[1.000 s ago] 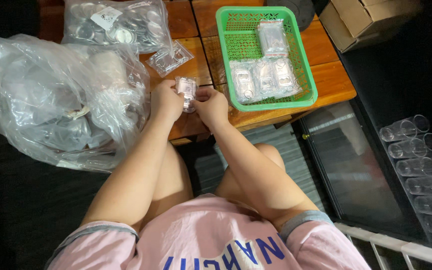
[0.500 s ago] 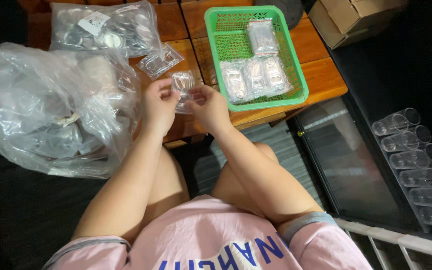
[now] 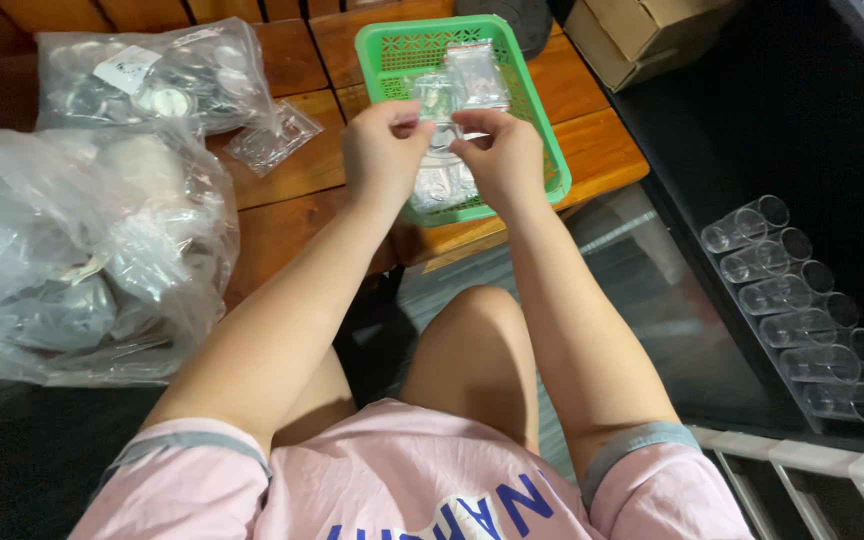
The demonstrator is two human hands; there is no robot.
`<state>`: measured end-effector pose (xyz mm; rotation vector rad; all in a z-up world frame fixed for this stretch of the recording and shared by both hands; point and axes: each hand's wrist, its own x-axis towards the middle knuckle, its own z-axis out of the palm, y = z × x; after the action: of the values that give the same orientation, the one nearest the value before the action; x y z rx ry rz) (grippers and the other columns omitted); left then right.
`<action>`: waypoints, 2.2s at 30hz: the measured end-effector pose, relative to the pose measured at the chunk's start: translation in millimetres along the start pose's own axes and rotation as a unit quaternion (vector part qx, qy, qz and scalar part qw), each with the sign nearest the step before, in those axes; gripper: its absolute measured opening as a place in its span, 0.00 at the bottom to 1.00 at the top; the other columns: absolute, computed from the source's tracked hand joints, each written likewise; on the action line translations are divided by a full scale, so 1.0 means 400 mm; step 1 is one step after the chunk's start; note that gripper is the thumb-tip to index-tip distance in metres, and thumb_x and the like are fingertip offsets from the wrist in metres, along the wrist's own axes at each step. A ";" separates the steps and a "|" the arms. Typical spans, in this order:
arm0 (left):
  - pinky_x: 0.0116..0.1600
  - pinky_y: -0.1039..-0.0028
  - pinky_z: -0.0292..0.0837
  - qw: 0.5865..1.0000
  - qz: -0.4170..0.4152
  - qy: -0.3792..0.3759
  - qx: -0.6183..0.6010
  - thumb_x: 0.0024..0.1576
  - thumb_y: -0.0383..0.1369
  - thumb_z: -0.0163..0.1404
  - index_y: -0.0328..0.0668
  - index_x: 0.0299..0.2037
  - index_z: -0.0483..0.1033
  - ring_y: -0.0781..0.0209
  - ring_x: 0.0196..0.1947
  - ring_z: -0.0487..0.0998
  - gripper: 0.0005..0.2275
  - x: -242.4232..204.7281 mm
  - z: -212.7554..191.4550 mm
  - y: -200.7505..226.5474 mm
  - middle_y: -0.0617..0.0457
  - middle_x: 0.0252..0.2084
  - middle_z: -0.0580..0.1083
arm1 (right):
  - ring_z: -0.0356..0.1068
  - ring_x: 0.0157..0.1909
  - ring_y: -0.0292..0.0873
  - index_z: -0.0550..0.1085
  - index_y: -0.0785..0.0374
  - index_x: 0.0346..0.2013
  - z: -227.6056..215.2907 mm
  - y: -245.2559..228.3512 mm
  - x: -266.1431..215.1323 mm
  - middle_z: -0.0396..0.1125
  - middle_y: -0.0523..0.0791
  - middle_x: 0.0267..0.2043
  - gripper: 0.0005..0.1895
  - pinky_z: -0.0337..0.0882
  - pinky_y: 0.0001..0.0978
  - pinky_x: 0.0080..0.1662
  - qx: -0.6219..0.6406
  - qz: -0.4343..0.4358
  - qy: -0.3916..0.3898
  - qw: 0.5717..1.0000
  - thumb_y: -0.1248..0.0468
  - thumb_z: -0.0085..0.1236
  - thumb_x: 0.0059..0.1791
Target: The person sits on the floor and unpacks small plastic containers from a large plastic bag. They place the containers into a green basket, arranging them neatly. The person then moves the basket to a nearby shelf.
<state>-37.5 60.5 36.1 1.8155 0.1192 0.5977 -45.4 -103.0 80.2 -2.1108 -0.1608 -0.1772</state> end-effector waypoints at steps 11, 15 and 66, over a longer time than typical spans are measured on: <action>0.50 0.70 0.82 0.983 -0.098 -0.112 0.104 0.45 0.37 0.67 0.55 0.42 0.86 0.60 0.44 0.85 0.13 0.039 0.333 -0.051 0.61 0.36 0.83 | 0.80 0.38 0.40 0.82 0.52 0.47 -0.118 0.219 0.102 0.78 0.44 0.41 0.18 0.80 0.31 0.40 -0.129 0.063 0.064 0.987 0.68 0.67 0.42; 0.58 0.63 0.80 0.965 -0.127 -0.183 0.141 0.50 0.35 0.64 0.47 0.48 0.84 0.53 0.54 0.82 0.15 0.022 0.333 0.009 0.54 0.43 0.83 | 0.80 0.43 0.41 0.83 0.47 0.45 -0.127 0.268 0.124 0.78 0.41 0.40 0.18 0.79 0.38 0.47 -0.179 0.099 0.092 0.975 0.66 0.69 0.42; 0.74 0.49 0.55 0.891 -0.158 -0.098 0.414 0.62 0.27 0.46 0.24 0.60 0.68 0.31 0.71 0.59 0.18 0.087 -0.331 -0.205 0.30 0.66 0.64 | 0.63 0.68 0.60 0.63 0.77 0.68 0.539 0.002 -0.090 0.58 0.64 0.66 0.30 0.72 0.52 0.62 0.411 0.241 -0.119 0.871 0.72 0.59 0.52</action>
<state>-50.1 215.4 0.1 2.5923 0.5941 0.1087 -67.3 79.2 -38.4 -1.2499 0.1375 0.3972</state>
